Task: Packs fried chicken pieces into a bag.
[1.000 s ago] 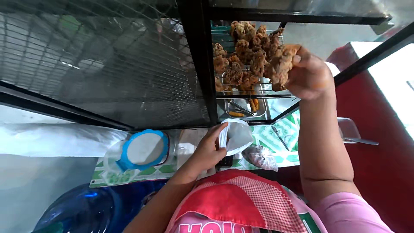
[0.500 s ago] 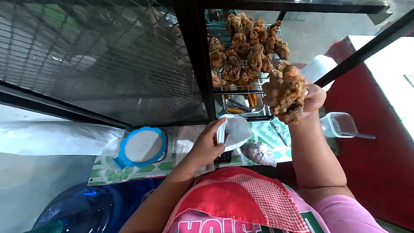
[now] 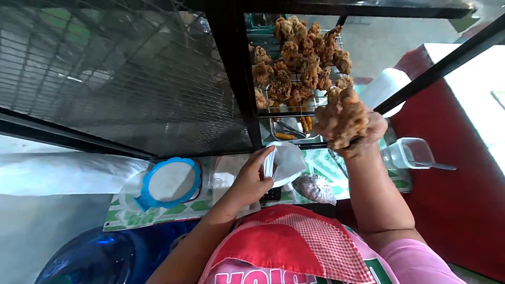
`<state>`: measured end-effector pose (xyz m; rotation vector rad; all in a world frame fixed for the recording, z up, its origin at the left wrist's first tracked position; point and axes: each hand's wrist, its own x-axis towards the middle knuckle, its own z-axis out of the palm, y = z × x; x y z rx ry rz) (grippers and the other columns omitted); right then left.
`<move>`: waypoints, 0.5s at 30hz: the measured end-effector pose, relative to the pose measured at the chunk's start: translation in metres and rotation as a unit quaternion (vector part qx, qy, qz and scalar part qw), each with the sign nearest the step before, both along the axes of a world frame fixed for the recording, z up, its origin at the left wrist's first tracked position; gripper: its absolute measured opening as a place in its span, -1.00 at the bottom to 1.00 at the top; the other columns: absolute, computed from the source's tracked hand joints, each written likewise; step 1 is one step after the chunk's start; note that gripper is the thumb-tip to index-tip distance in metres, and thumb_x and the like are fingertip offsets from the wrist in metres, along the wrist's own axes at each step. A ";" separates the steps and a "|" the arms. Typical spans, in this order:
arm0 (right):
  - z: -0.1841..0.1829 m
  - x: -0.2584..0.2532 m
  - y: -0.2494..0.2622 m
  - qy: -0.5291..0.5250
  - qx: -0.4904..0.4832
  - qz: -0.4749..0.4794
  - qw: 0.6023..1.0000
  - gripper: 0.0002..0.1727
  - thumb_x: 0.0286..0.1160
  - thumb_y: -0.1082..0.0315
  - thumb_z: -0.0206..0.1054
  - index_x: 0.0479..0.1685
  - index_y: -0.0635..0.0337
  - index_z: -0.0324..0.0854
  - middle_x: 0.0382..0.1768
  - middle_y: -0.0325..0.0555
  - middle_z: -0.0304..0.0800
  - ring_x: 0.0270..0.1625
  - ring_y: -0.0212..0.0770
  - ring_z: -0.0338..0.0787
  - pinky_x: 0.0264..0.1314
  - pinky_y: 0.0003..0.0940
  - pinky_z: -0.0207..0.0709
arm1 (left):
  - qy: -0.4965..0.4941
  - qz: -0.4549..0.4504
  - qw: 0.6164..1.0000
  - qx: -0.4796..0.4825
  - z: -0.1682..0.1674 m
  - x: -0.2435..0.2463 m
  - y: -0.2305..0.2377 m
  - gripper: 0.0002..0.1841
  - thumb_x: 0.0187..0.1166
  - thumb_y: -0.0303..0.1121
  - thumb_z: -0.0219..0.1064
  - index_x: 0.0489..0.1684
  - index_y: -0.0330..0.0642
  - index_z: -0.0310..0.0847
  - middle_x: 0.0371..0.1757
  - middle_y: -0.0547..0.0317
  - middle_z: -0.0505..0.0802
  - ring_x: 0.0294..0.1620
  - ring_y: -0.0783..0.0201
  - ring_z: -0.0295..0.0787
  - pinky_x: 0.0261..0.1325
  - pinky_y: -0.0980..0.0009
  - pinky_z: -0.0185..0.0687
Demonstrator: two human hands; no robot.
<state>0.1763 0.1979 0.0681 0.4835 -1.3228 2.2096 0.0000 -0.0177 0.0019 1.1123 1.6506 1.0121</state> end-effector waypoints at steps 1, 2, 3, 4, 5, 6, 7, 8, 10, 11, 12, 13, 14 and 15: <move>0.001 0.002 0.000 -0.031 0.034 -0.012 0.999 -0.67 0.51 0.12 0.38 0.24 -0.18 0.72 -0.08 -0.26 0.86 -0.08 -0.33 0.82 -0.06 -0.37 0.72 | 0.001 -0.001 1.000 0.002 0.000 0.000 0.000 -0.14 0.27 -0.51 0.34 0.79 0.08 0.26 0.63 -0.02 0.50 0.13 0.29 0.75 0.05 0.32 0.77; 0.002 0.002 -0.001 -0.073 0.067 -0.033 0.995 -0.67 0.53 0.12 0.41 0.24 -0.15 0.72 -0.06 -0.27 0.88 -0.07 -0.35 0.85 -0.02 -0.36 0.77 | 0.000 -0.003 1.000 0.004 0.000 0.000 0.001 -0.14 0.28 -0.51 0.34 0.79 0.06 0.26 0.64 -0.04 0.49 0.16 0.29 0.75 0.07 0.32 0.77; 0.003 0.002 -0.005 -0.124 0.100 -0.064 0.985 -0.67 0.51 0.13 0.43 0.22 -0.11 0.72 -0.06 -0.27 0.90 -0.07 -0.37 0.86 -0.01 -0.35 0.79 | 0.000 -0.003 1.000 0.006 0.000 0.000 0.001 -0.15 0.28 -0.51 0.35 0.79 0.05 0.26 0.64 -0.03 0.49 0.17 0.30 0.74 0.08 0.34 0.76; 0.001 0.000 -0.009 -0.175 0.131 -0.091 0.972 -0.68 0.49 0.21 0.41 0.20 -0.02 0.70 -0.07 -0.25 0.89 -0.06 -0.36 0.86 0.02 -0.32 0.79 | 0.000 -0.001 1.000 0.008 0.000 0.001 0.001 -0.15 0.27 -0.50 0.35 0.78 0.03 0.28 0.64 -0.02 0.50 0.19 0.32 0.74 0.10 0.36 0.75; 0.000 -0.002 -0.014 -0.226 0.169 -0.121 0.952 -0.66 0.42 0.35 0.33 0.18 0.08 0.66 -0.07 -0.24 0.88 -0.06 -0.38 0.85 0.05 -0.34 0.78 | 0.000 0.000 1.000 0.008 0.000 0.001 0.002 -0.15 0.26 -0.50 0.35 0.77 0.01 0.29 0.63 -0.01 0.51 0.20 0.31 0.73 0.12 0.35 0.75; -0.001 -0.005 -0.018 -0.267 0.205 -0.141 0.931 -0.64 0.38 0.46 0.28 0.20 0.21 0.62 -0.05 -0.19 0.86 -0.05 -0.38 0.83 0.06 -0.35 0.76 | 0.001 0.002 1.000 0.008 0.000 0.001 0.003 -0.16 0.25 -0.51 0.35 0.76 -0.01 0.30 0.61 -0.01 0.52 0.20 0.29 0.73 0.12 0.33 0.75; -0.003 -0.007 -0.022 -0.299 0.239 -0.156 0.911 -0.62 0.37 0.53 0.27 0.22 0.31 0.61 -0.05 -0.12 0.83 -0.07 -0.36 0.81 0.05 -0.36 0.75 | 0.002 0.003 1.000 0.008 0.001 0.001 0.004 -0.17 0.25 -0.51 0.35 0.75 -0.02 0.31 0.60 -0.01 0.53 0.18 0.29 0.73 0.11 0.32 0.75; -0.006 -0.009 -0.025 -0.321 0.270 -0.170 0.892 -0.61 0.36 0.56 0.28 0.22 0.34 0.63 -0.06 -0.08 0.83 -0.11 -0.35 0.80 -0.01 -0.37 0.75 | 0.003 0.003 1.000 0.006 0.002 0.000 0.005 -0.17 0.25 -0.51 0.35 0.74 -0.02 0.31 0.59 0.01 0.54 0.17 0.30 0.73 0.10 0.32 0.75; -0.010 -0.012 -0.030 -0.350 0.315 -0.179 0.864 -0.62 0.36 0.55 0.34 0.21 0.27 0.67 -0.08 -0.09 0.83 -0.17 -0.35 0.79 -0.09 -0.38 0.74 | 0.002 0.005 1.000 0.006 0.002 -0.001 0.007 -0.18 0.24 -0.50 0.34 0.73 -0.03 0.32 0.57 0.01 0.55 0.14 0.31 0.74 0.06 0.34 0.76; -0.012 -0.013 -0.030 -0.358 0.329 -0.181 0.855 -0.63 0.37 0.51 0.37 0.21 0.24 0.69 -0.07 -0.10 0.83 -0.17 -0.33 0.78 -0.10 -0.35 0.72 | 0.001 0.006 1.000 0.007 0.002 -0.001 0.007 -0.18 0.24 -0.50 0.34 0.72 -0.03 0.33 0.56 0.01 0.56 0.12 0.32 0.75 0.05 0.36 0.76; -0.015 -0.013 -0.030 -0.362 0.338 -0.183 0.850 -0.62 0.36 0.47 0.37 0.21 0.21 0.70 -0.06 -0.12 0.82 -0.15 -0.33 0.77 -0.09 -0.34 0.71 | 0.000 0.008 1.000 0.010 0.002 -0.001 0.008 -0.19 0.24 -0.50 0.35 0.72 -0.03 0.34 0.54 0.01 0.57 0.12 0.32 0.75 0.05 0.37 0.76; -0.017 -0.013 -0.029 -0.360 0.342 -0.185 0.848 -0.62 0.36 0.45 0.38 0.21 0.19 0.71 -0.06 -0.14 0.82 -0.15 -0.34 0.76 -0.09 -0.35 0.70 | 0.000 0.008 1.000 0.015 0.002 -0.001 0.008 -0.19 0.23 -0.50 0.35 0.72 -0.03 0.34 0.55 0.01 0.57 0.12 0.33 0.75 0.05 0.37 0.77; -0.018 -0.014 -0.028 -0.360 0.341 -0.187 0.848 -0.62 0.36 0.45 0.38 0.21 0.19 0.71 -0.06 -0.14 0.82 -0.14 -0.34 0.76 -0.09 -0.35 0.70 | 0.000 0.007 1.000 0.017 0.002 -0.001 0.008 -0.19 0.23 -0.49 0.35 0.72 -0.04 0.34 0.56 0.00 0.56 0.14 0.33 0.75 0.05 0.38 0.76; -0.017 -0.014 -0.027 -0.362 0.340 -0.188 0.847 -0.62 0.36 0.46 0.38 0.21 0.19 0.70 -0.06 -0.13 0.82 -0.14 -0.34 0.77 -0.09 -0.35 0.70 | 0.000 0.007 1.000 0.019 0.002 -0.001 0.008 -0.19 0.24 -0.50 0.35 0.72 -0.07 0.33 0.58 -0.02 0.54 0.16 0.32 0.75 0.07 0.38 0.76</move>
